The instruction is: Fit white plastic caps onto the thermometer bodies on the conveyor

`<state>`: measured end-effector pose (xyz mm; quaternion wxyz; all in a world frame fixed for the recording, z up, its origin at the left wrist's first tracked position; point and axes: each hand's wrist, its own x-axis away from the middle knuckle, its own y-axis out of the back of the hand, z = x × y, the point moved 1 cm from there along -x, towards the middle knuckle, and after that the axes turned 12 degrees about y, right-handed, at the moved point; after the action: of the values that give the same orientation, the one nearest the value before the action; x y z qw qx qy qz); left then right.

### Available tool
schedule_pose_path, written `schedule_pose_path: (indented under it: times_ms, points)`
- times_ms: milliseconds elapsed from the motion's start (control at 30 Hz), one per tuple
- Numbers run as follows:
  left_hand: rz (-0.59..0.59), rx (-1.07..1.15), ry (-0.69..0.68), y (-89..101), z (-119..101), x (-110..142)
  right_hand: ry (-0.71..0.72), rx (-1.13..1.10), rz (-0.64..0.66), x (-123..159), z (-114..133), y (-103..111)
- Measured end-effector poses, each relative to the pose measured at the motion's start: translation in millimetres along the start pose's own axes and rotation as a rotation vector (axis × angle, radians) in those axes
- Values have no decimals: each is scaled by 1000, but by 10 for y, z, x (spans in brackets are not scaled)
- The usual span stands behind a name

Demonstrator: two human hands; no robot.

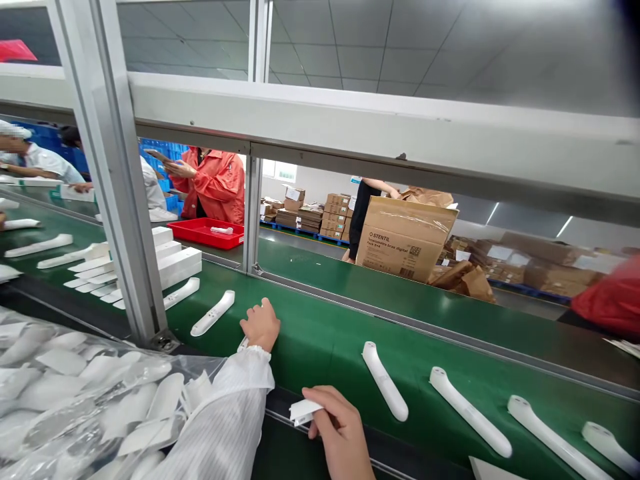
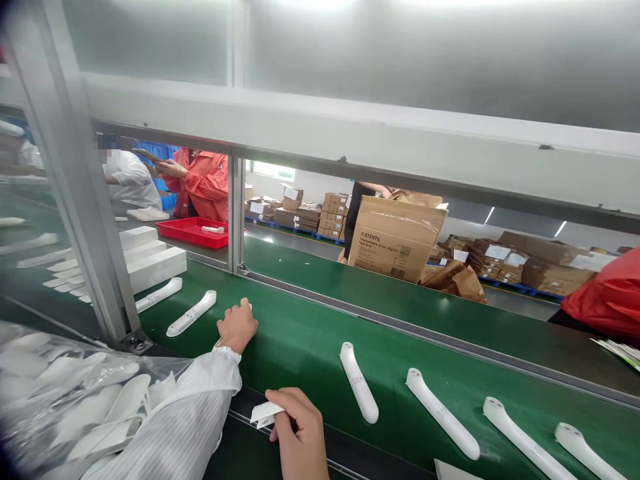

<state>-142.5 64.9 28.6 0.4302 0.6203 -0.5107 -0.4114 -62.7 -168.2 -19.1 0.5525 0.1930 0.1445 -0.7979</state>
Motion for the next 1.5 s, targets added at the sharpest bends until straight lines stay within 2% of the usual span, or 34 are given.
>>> schedule_pose_path:
  times_ms: [100,200,367,533,667,867,1000,1233,1400,1500]
  points:
    - [0,-1,-61,59,-28,-16,-9,6,-107,-44,-19,43]
    - [6,74,-79,117,-100,-2,-50,33,-129,-111,-22,144]
    - [178,222,-129,67,-202,24,-73,234,-125,-189,14,280]
    - [284,193,-186,-132,-253,57,3,470,-1,-260,42,260]
    - [251,131,-245,-237,-306,114,42,618,96,-315,17,214]
    - [225,102,-319,-264,-369,214,-7,825,182,-328,-66,213]
    - [215,104,-383,-259,-392,283,-1,822,183,-322,-96,318]
    - [221,108,-497,-277,-481,394,-60,712,302,-413,-59,568]
    - [285,117,-591,-206,-536,451,-99,779,314,-442,-80,667]
    - [325,133,-568,-138,-512,452,-73,862,265,-455,65,672]
